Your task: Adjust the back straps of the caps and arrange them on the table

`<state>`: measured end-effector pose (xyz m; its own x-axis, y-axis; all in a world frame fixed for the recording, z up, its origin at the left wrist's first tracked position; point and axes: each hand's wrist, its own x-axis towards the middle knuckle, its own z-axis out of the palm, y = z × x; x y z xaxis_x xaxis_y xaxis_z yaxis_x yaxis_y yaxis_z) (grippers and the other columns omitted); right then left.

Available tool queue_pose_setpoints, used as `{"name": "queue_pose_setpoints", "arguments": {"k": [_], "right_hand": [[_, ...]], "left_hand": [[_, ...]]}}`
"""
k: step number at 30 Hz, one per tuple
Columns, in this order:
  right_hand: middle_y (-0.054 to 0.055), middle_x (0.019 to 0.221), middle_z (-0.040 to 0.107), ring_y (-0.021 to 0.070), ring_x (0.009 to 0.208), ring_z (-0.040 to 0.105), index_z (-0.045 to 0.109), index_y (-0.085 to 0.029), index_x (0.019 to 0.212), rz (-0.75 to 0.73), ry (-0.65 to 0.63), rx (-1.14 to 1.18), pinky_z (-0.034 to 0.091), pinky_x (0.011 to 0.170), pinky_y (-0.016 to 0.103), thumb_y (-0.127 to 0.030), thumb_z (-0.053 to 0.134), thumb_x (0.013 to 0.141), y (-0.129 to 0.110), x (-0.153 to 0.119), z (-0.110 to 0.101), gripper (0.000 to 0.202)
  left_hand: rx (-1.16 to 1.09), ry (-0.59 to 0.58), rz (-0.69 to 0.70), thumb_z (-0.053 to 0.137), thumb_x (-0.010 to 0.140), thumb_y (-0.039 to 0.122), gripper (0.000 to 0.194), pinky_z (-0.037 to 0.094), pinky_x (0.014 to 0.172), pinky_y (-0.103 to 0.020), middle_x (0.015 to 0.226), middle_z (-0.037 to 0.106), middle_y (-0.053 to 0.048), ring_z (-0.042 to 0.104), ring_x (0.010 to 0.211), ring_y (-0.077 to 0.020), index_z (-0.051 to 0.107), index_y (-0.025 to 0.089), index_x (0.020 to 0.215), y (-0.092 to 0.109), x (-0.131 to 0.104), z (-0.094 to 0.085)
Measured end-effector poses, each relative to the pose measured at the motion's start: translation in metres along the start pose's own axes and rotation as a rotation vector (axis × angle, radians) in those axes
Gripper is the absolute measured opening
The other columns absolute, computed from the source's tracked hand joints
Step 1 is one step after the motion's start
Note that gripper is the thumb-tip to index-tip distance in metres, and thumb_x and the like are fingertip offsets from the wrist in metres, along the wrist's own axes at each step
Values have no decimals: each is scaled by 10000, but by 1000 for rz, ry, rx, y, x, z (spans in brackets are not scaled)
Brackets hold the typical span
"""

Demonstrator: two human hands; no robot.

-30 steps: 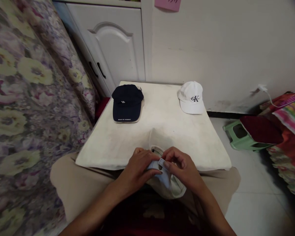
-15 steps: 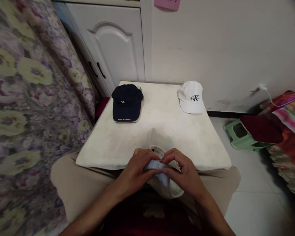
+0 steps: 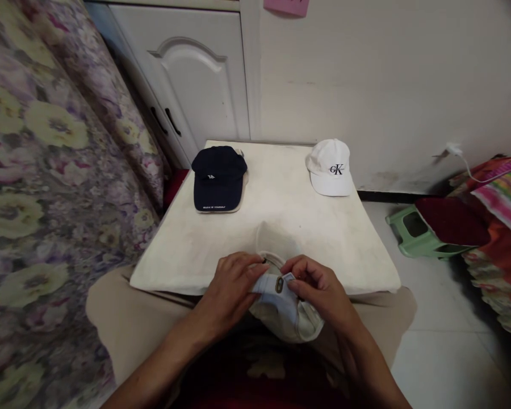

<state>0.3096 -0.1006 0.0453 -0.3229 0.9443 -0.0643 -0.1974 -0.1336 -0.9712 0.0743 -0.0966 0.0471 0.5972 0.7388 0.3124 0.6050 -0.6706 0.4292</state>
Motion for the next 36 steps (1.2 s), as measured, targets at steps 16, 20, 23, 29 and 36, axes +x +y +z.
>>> {"name": "queue_pose_setpoints", "arguments": {"k": [16, 20, 23, 29, 36], "right_hand": [[39, 1074, 628, 171, 952, 607, 664, -196, 794, -21, -38, -68, 469, 783, 267, -242, 735, 855, 8, 4, 1, 104], [42, 1070, 646, 174, 931, 607, 672, -202, 838, -10, -62, -109, 467, 775, 281, -252, 703, 884, 8, 5, 1, 75], [48, 1086, 642, 175, 914, 597, 657, -204, 849, 1, -74, -138, 458, 743, 279, -278, 674, 907, 6, 4, 1, 95], [62, 1116, 626, 189, 945, 588, 624, -194, 825, -18, -98, -203, 446, 793, 301, -305, 621, 942, 5, 5, 2, 161], [48, 1037, 631, 177, 885, 583, 574, -194, 761, 34, -120, -230, 434, 756, 297, -300, 590, 944, 2, 5, 6, 213]], "left_hand": [[-296, -149, -126, 498, 1021, 321, 301, 386, 854, -345, 1096, 674, -25, 587, 958, -197, 524, 253, 1313, 11, 13, -13], [-289, -94, -125, 625, 931, 464, 368, 391, 797, -344, 968, 678, -22, 583, 880, -213, 617, 237, 1221, 6, 13, -5], [-361, -42, -182, 648, 910, 480, 307, 394, 790, -338, 874, 674, -2, 585, 847, -205, 676, 237, 1095, 5, 14, -1], [-491, -70, -286, 778, 814, 428, 308, 399, 813, -326, 902, 699, 20, 591, 886, -204, 713, 275, 1074, 6, 17, -2], [-441, -74, -236, 749, 856, 368, 177, 377, 792, -317, 813, 682, 25, 581, 813, -185, 741, 249, 987, 2, 15, -2]]}}
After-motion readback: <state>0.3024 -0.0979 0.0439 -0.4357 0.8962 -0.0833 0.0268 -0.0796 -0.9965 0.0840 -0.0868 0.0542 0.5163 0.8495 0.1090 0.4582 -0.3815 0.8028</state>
